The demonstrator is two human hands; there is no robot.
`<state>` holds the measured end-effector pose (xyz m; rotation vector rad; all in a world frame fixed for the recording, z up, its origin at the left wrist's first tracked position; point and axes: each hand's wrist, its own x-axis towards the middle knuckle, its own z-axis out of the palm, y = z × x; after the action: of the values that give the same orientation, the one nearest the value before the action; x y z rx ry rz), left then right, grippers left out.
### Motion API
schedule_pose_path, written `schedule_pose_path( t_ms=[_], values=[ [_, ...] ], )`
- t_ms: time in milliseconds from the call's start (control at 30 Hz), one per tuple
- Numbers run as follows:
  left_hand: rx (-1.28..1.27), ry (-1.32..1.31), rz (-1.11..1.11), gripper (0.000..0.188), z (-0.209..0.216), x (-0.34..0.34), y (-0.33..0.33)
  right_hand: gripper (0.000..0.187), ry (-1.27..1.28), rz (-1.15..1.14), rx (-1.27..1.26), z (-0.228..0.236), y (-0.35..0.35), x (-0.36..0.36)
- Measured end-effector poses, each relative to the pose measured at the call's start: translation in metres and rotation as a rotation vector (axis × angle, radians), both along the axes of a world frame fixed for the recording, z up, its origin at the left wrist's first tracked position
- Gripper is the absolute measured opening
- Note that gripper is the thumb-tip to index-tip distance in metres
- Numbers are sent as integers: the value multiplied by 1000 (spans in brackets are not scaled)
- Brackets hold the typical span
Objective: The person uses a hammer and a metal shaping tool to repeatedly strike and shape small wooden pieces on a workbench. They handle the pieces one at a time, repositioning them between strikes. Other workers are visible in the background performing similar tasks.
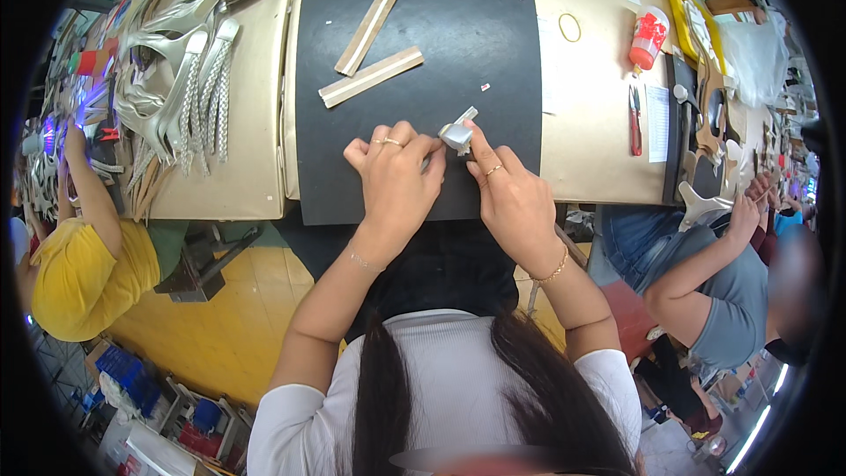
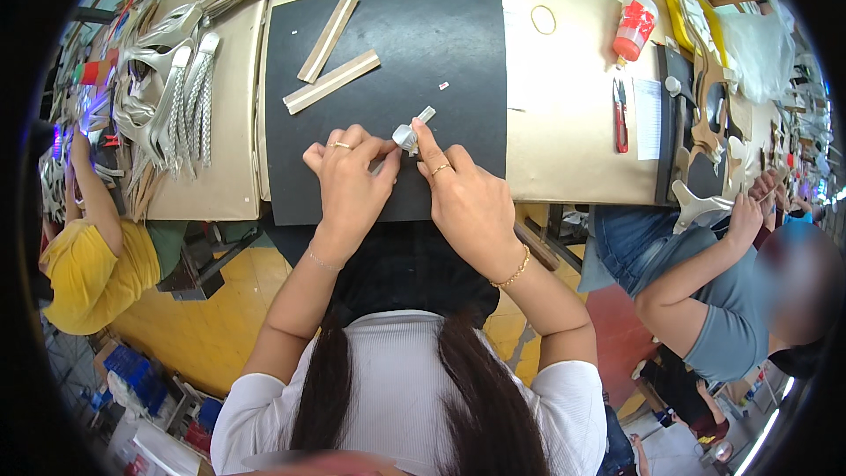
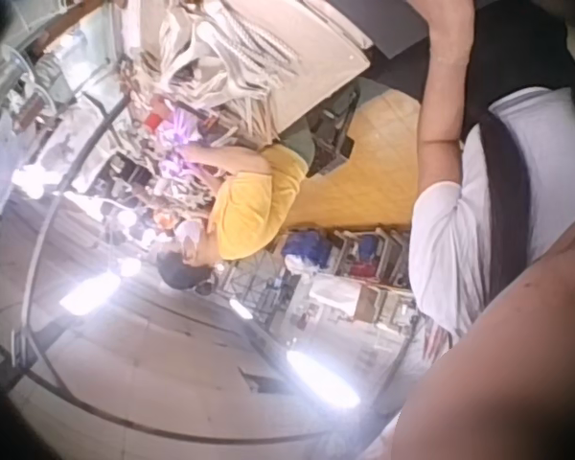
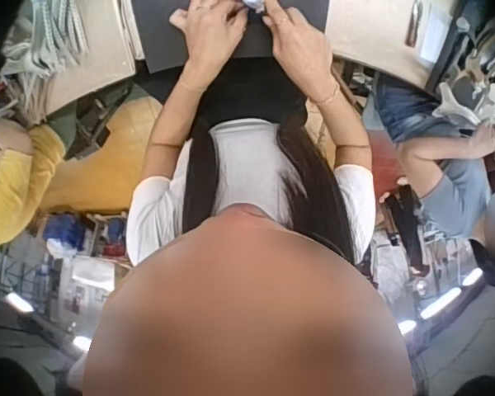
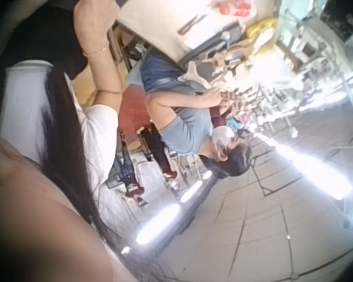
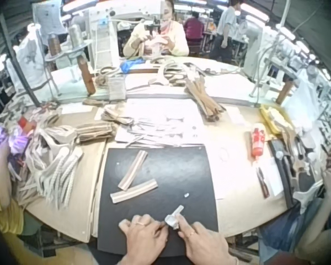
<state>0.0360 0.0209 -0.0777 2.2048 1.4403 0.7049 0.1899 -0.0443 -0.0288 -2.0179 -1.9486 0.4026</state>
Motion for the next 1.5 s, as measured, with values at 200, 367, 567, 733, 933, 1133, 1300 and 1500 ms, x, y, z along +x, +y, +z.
schedule_pose_path(
  t_ms=[200, 367, 567, 733, 933, 1133, 1300, 1500],
  values=[
    [58, -11, 11, 11, -1, -11, -10, 51, -15, 0, -33, -3, 2, 2],
    [17, -81, 28, 8, -4, -12, -8, 51, -53, 10, -12, -5, 1, 2],
    [-64, -83, 30, 5, 0, -11, -5, 51, -31, -24, 23, 2, 4, 6],
    [-77, -57, 35, 6, 0, -10, -4, 51, 129, 51, 214, 9, 0, -3],
    [-52, -58, 31, 5, 0, -9, -5, 56, 23, -52, 79, 4, 5, 4],
    [-18, -71, 27, 6, -4, -6, -4, 55, 14, 38, -6, -1, 5, -1],
    [39, -92, 28, 8, -8, 4, 2, 53, 52, -69, 139, -5, 9, 4],
    [57, -57, 25, 8, -2, -4, -3, 51, -89, -27, 40, -9, 6, 2]
  ],
)
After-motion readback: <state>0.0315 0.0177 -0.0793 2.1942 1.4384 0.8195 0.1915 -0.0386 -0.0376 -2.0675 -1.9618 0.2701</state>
